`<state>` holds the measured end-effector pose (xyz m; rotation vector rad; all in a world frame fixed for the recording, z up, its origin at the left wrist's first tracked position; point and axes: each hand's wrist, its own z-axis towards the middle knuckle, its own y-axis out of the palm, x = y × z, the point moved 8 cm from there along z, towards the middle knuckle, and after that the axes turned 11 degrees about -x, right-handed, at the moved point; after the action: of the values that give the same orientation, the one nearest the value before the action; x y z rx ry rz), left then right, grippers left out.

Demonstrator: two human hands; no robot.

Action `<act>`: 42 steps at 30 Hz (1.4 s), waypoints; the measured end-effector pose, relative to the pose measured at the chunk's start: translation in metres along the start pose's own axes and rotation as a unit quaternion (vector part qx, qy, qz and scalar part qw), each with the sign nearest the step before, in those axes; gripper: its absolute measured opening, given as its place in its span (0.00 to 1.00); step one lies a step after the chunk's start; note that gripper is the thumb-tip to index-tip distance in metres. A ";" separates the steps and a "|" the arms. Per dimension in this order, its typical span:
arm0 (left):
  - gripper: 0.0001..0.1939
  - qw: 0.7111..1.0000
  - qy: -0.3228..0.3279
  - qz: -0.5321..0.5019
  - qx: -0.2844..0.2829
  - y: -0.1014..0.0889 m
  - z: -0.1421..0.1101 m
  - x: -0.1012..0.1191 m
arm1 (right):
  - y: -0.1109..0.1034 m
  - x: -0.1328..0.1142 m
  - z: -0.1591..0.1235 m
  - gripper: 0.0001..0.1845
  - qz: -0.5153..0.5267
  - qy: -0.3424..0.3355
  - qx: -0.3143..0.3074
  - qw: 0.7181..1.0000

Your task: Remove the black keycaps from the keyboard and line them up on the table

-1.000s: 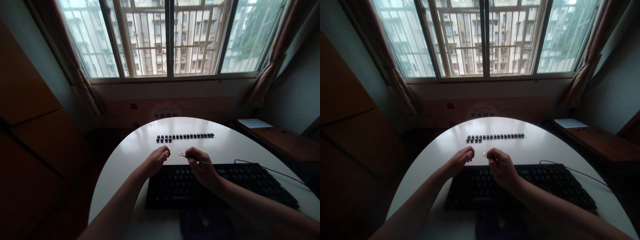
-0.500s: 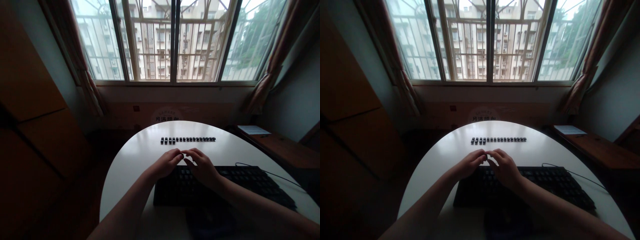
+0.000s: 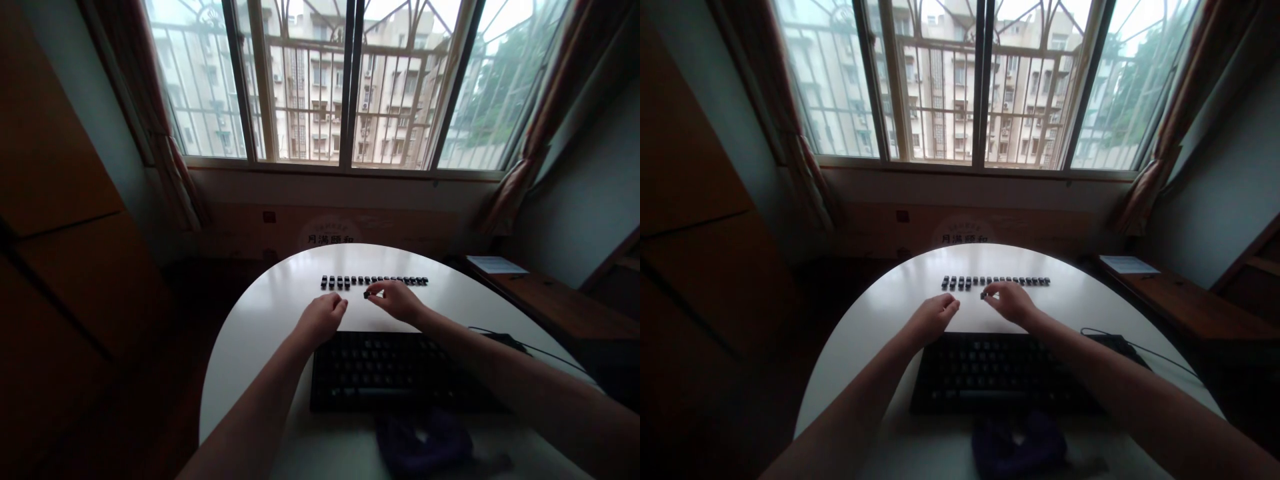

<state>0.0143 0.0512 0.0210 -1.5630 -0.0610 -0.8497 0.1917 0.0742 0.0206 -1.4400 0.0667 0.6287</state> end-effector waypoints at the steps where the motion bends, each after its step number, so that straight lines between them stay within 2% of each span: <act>1: 0.15 1.000 -0.018 0.015 0.000 0.000 0.001 -0.005 | 0.003 0.009 0.012 0.10 -0.003 0.016 -0.013 1.000; 5: 0.14 0.998 -0.051 0.046 -0.018 0.005 0.002 -0.016 | 0.015 0.029 0.050 0.10 -0.015 0.053 -0.035 0.998; 10: 0.16 0.996 -0.048 0.072 -0.036 0.007 0.001 -0.015 | 0.029 0.033 0.068 0.11 -0.023 0.081 -0.049 0.995; 14: 0.17 0.994 -0.054 0.092 -0.034 0.003 0.000 -0.015 | 0.033 0.032 0.072 0.11 -0.029 0.081 -0.042 0.995; 19: 0.17 0.992 -0.086 0.093 0.016 -0.010 -0.001 -0.020 | 0.031 0.034 0.071 0.20 -0.024 0.088 -0.019 0.996; 25: 0.17 0.991 -0.088 0.095 0.030 -0.013 -0.002 -0.019 | 0.031 0.031 0.072 0.13 -0.029 0.088 -0.015 0.996; 32: 0.17 0.992 -0.085 0.089 0.033 -0.016 -0.003 -0.017 | 0.027 0.023 0.068 0.13 -0.026 0.077 -0.005 0.997; 35: 0.17 0.992 -0.086 0.084 0.035 -0.016 -0.003 -0.018 | 0.016 0.019 0.062 0.14 -0.021 0.067 0.015 0.997; 38: 0.17 0.992 -0.087 0.081 0.039 -0.017 -0.002 -0.020 | -0.012 0.002 0.049 0.12 -0.002 0.045 0.051 0.998; 40: 0.17 0.992 -0.093 0.081 0.040 -0.017 -0.002 -0.022 | -0.039 -0.023 0.027 0.12 0.074 -0.014 0.081 0.994; 42: 0.17 0.991 -0.102 0.079 0.038 -0.017 -0.002 -0.024 | -0.067 -0.053 -0.015 0.14 0.198 -0.098 0.104 0.970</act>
<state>-0.0129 0.0629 0.0225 -1.5570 -0.1150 -0.5558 0.1814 0.0415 0.1002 -1.1618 0.2616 1.0588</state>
